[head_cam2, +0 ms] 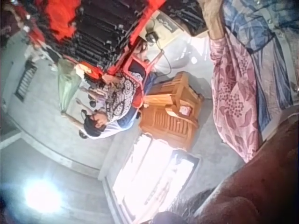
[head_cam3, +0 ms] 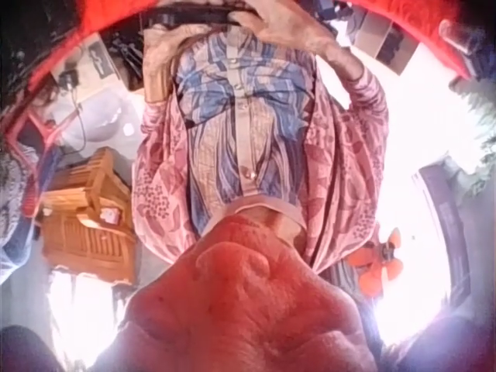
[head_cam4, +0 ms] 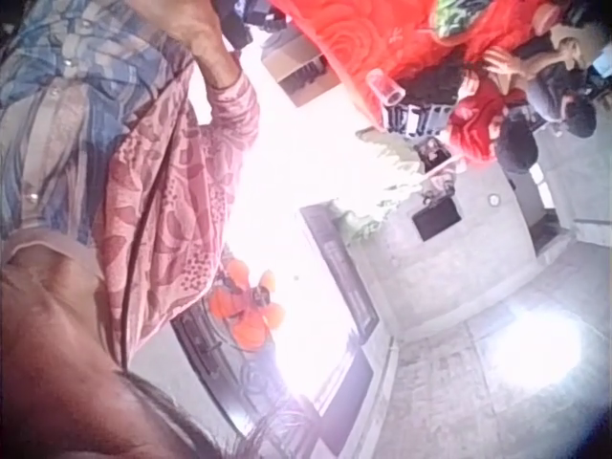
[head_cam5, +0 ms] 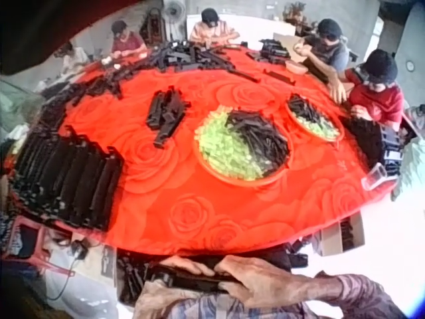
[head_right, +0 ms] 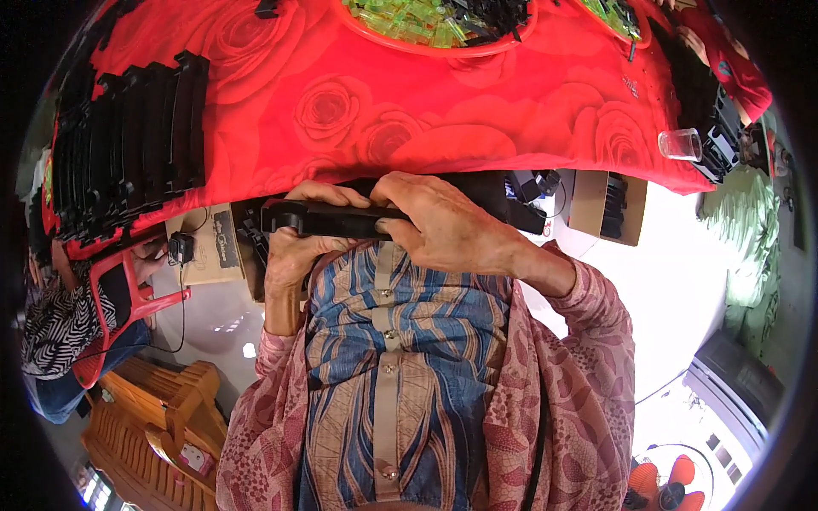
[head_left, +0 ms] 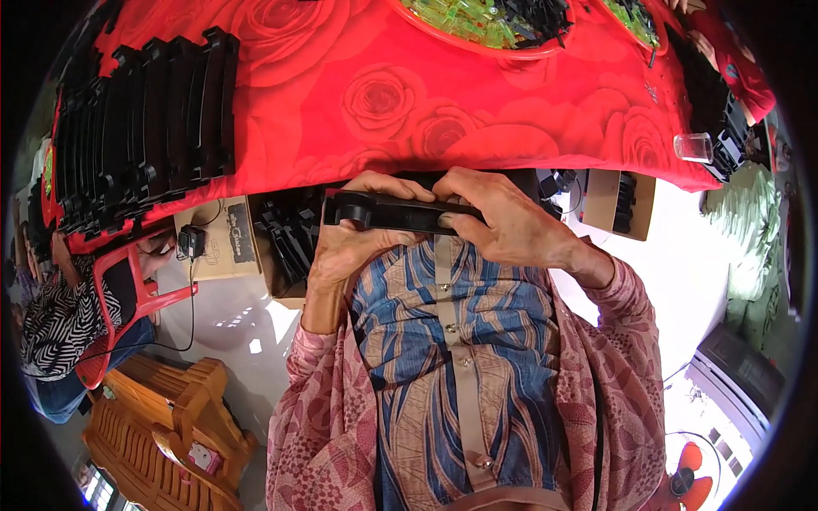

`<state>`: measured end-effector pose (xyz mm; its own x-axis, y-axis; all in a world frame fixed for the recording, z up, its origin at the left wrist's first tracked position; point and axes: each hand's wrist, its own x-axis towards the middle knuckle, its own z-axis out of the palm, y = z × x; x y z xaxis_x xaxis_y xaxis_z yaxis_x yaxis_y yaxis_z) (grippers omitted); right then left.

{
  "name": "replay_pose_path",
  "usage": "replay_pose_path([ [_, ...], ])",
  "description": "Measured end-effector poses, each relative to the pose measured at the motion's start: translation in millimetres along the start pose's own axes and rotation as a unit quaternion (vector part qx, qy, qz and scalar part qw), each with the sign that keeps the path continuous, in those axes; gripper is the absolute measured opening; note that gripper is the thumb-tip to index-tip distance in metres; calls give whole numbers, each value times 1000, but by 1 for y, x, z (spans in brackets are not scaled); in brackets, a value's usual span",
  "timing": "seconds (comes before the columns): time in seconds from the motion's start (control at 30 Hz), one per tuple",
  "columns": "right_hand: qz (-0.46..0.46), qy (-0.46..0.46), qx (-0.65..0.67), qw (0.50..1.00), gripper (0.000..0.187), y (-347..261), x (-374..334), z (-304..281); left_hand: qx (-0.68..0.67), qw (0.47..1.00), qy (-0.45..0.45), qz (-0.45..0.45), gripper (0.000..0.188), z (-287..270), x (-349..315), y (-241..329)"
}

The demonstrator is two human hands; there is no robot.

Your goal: The person assembles plastic cartridge housings by hand, inserting small plastic parts and springs into the housings.

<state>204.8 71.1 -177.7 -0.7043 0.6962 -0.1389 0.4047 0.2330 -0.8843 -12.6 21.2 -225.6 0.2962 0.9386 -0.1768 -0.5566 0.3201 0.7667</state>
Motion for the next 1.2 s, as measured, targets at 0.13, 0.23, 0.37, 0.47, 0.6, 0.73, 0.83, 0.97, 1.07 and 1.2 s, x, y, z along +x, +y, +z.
replay_pose_path([
  [0.13,39,-10,29,999,22,3,-1,2,104,993,-25,46,48,-1,4,-1],
  [0.23,54,-1,33,998,22,2,-3,3,109,992,-26,51,47,1,4,-3],
  [0.37,27,14,24,999,23,8,-5,8,87,995,-18,48,48,-2,3,-9],
  [0.47,16,38,30,999,26,14,-8,15,25,999,-20,15,47,-5,5,-16],
  [0.6,16,107,78,991,31,8,-9,22,-3,1000,-21,11,44,-6,7,-20],
  [0.73,-152,231,-52,960,34,3,0,12,-49,999,-22,-10,42,-9,8,-24],
  [0.83,-224,162,-103,956,32,-11,6,-1,3,1000,9,-28,40,-10,3,-25],
  [0.97,-253,82,-152,952,40,-17,18,0,37,999,23,-27,38,-7,3,-24],
  [1.07,-268,14,-219,938,58,-17,23,-1,9,998,40,-38,35,-4,1,-25],
  [1.2,-264,-40,-265,927,62,-21,23,-2,9,999,29,-31,35,-6,3,-25],
])
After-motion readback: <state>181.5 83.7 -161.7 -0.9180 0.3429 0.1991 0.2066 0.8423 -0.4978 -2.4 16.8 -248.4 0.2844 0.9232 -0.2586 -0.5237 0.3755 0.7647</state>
